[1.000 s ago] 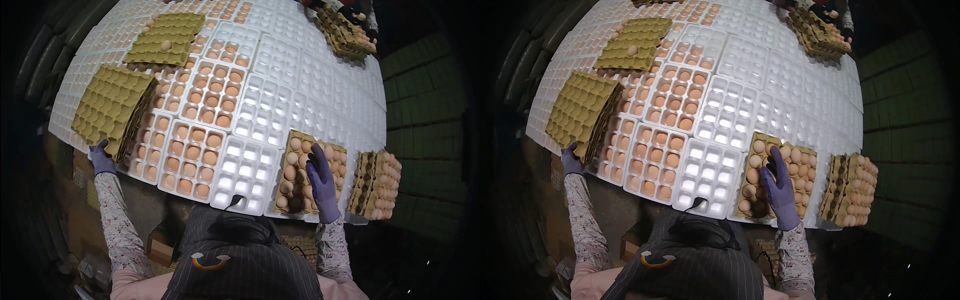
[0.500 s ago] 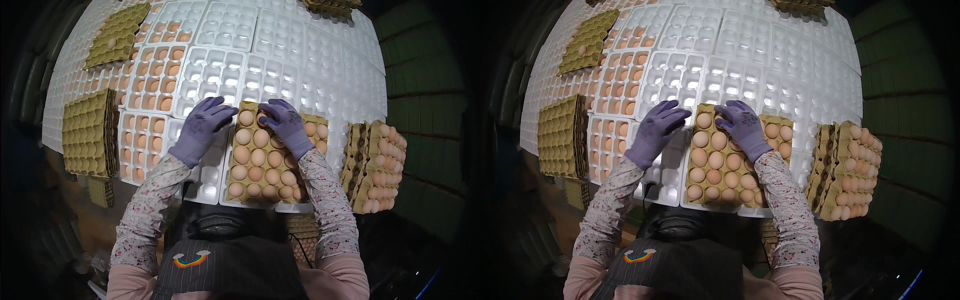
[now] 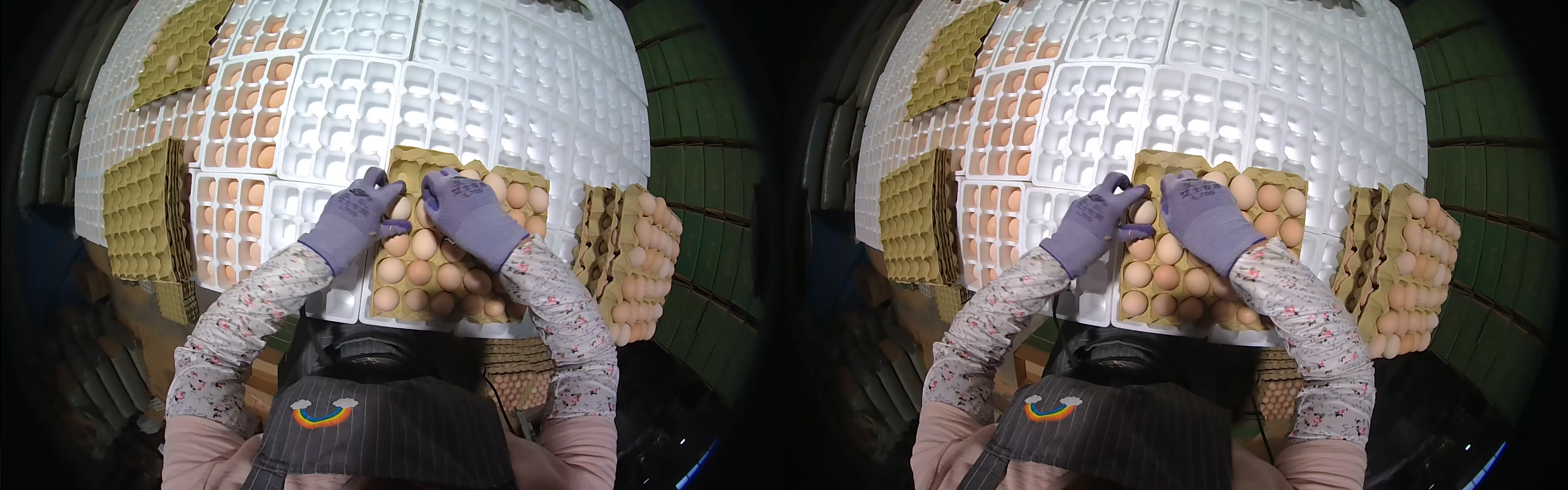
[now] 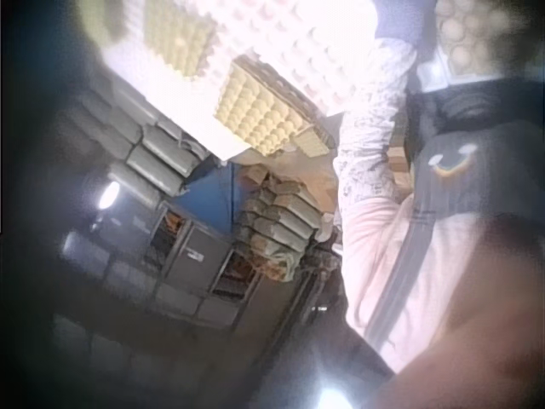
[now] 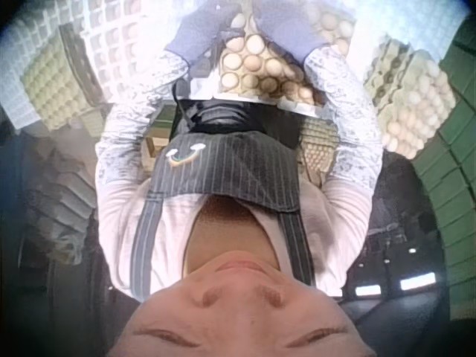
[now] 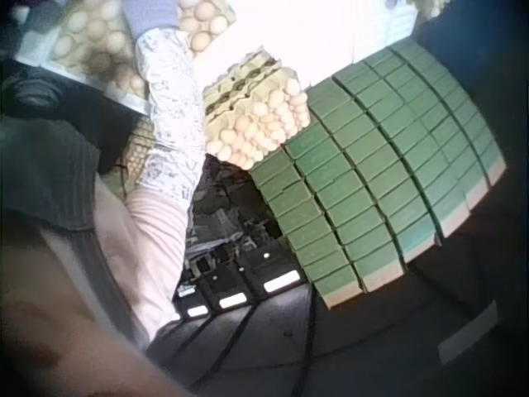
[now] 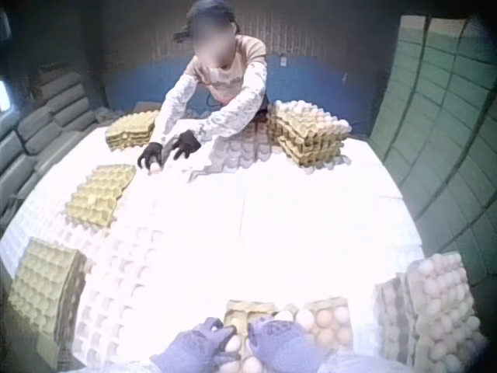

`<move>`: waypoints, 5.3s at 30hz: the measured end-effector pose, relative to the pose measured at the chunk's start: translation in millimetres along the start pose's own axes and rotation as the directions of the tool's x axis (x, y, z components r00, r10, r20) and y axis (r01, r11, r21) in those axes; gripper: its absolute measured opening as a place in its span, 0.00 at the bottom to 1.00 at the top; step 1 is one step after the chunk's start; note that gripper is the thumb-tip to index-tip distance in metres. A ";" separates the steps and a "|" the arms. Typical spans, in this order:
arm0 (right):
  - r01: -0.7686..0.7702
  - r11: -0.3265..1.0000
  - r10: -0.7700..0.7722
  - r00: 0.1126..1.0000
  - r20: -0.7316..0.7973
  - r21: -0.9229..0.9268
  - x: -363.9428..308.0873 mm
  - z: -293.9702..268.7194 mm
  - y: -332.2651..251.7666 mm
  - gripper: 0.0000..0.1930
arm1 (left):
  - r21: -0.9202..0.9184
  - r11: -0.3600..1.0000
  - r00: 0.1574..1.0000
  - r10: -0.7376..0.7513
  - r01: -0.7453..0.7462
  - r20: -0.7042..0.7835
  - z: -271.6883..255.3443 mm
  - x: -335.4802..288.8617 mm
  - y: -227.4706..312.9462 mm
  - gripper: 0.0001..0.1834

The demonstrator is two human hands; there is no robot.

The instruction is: The person sorts eggs by hand from white plastic trays into cardboard egg cartons at a large packing table. The person handles the eggs two or three at a time and stacks the filled cardboard cartons to the side.

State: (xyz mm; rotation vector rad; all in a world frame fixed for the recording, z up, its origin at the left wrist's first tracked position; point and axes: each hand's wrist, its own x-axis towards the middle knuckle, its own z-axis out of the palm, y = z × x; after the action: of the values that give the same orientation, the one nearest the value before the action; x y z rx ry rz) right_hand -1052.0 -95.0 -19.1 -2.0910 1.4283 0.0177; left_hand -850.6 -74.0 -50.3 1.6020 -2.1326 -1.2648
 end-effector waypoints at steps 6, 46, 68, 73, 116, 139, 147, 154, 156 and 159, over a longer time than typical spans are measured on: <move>-0.025 0.898 0.043 0.999 0.032 -0.440 -4.0 -2.8 -18.6 0.16 | 0.057 0.994 0.996 0.089 -0.089 -0.004 -12.6 -1.1 0.6 0.20; 0.144 0.947 -0.112 0.986 -0.124 0.286 -42.4 -8.7 -3.3 0.17 | 0.301 0.954 0.973 0.062 0.008 -0.221 -42.1 -41.5 1.6 0.27; -0.186 0.982 0.185 0.866 -0.464 0.043 304.5 -45.2 8.4 0.16 | 0.178 0.983 0.941 0.105 -0.049 -0.322 -181.8 228.1 -107.7 0.28; -0.136 0.982 0.187 0.794 -0.579 0.131 293.5 -25.5 9.7 0.17 | 0.136 0.976 0.764 0.216 -0.168 -0.608 -152.2 227.6 -127.0 0.28; -0.050 0.203 0.352 0.936 -0.025 0.978 -104.0 -59.0 114.3 0.17 | 0.233 0.970 0.998 0.067 -0.068 0.013 45.0 28.1 81.4 0.27; 0.268 0.259 0.366 0.862 -0.351 0.928 -136.1 -36.1 110.1 0.21 | 0.302 0.888 0.922 0.381 -0.346 -0.063 67.6 114.7 105.1 0.20; 0.023 -0.107 0.380 0.925 0.019 0.994 -80.1 -43.3 77.5 0.33 | -0.923 0.198 0.943 -0.112 0.331 0.314 -21.8 37.3 41.7 0.36; 0.256 0.773 0.078 0.869 -0.488 0.580 95.7 -4.9 41.4 0.17 | -0.223 0.974 0.883 -0.125 0.024 -0.452 -138.3 58.6 -83.9 0.21; 0.085 0.839 0.169 0.899 -0.405 0.537 146.8 -14.5 5.8 0.17 | 0.057 0.990 0.828 -0.076 0.129 -0.555 -161.3 85.1 -90.5 0.22; -0.006 0.990 0.086 0.818 -0.568 0.140 216.5 -20.2 -14.1 0.19 | 0.367 0.923 0.834 0.108 0.119 -0.542 -168.2 126.7 -97.7 0.22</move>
State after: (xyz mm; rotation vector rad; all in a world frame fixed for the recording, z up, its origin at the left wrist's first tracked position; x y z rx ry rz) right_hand -955.1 -283.9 -68.2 -2.0353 1.7601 -0.7325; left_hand -732.6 -273.8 -57.5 1.8282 -2.0501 -0.2896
